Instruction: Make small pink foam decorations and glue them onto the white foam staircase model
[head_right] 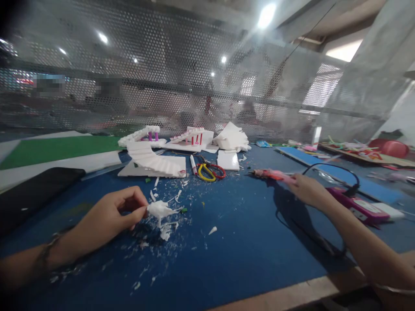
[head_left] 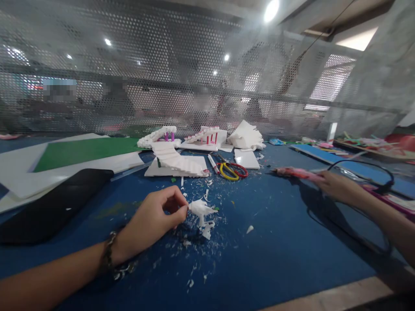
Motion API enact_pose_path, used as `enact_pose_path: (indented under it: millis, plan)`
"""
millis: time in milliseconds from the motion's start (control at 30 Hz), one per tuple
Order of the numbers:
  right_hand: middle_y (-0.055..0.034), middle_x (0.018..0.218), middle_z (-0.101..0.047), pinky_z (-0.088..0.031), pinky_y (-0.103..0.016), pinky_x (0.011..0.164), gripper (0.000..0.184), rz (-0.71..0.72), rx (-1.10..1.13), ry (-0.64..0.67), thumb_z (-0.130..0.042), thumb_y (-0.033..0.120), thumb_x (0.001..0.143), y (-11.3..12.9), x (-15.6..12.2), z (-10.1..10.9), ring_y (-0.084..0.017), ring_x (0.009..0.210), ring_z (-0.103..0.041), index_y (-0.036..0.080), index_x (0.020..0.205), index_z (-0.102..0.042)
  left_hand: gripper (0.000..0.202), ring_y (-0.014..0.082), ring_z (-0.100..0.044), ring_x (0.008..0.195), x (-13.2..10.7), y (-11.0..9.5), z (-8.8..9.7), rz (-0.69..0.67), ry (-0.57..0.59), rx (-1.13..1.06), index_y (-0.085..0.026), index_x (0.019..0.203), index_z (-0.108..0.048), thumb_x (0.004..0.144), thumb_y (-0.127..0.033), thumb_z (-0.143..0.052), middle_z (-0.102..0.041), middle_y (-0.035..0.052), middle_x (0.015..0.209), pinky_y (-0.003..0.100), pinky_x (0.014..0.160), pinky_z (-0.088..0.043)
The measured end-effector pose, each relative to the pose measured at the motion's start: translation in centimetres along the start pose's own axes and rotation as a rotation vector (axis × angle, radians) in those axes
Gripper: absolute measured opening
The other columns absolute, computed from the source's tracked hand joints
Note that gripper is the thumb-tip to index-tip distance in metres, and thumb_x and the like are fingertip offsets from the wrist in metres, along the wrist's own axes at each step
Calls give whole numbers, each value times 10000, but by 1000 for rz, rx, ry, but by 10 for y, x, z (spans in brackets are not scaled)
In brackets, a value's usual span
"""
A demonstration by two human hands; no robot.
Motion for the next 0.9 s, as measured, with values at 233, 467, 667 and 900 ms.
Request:
enact_pose_path:
  millis: [233, 467, 667, 900]
  plan:
    - [-120, 850, -609, -399, -313, 700, 300, 293, 34, 205, -336, 296, 852, 72, 18, 23, -179, 798, -567, 119, 859, -578, 102, 71, -460, 421, 0, 3, 0, 32, 14, -31, -172, 606, -465, 681, -241, -471, -481, -61, 492, 177, 424, -381]
    - [-65, 1054, -529, -448, -366, 739, 271, 507, 133, 356, -452, 301, 826, 174, 17, -30, -160, 875, -539, 155, 1050, -499, 99, 61, -454, 421, 3, 5, -1, 20, 26, -67, -168, 623, -450, 685, -246, -449, -468, -63, 507, 174, 428, -375]
    - [-87, 1199, -449, -376, -437, 851, 346, 488, 125, 339, -431, 341, 830, 164, -4, -44, -209, 1033, -468, 182, 1136, -452, 101, 58, -453, 422, 1, 6, -2, 22, 50, -117, -168, 624, -447, 682, -250, -459, -459, -63, 514, 170, 425, -373]
    - [-142, 1275, -387, -232, -483, 955, 460, 474, 85, 300, -283, 424, 859, 162, 7, -18, -269, 1171, -333, 154, 1218, -382, 93, 57, -450, 423, 1, 5, -2, 57, 55, -113, -165, 635, -452, 688, -241, -461, -459, -66, 518, 170, 431, -360]
Point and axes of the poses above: each hand's wrist, its own x-axis towards the middle knuckle, its own z-axis out of the back of the hand, y = z × x, the point moved 4 cm from there along x, towards the middle knuckle
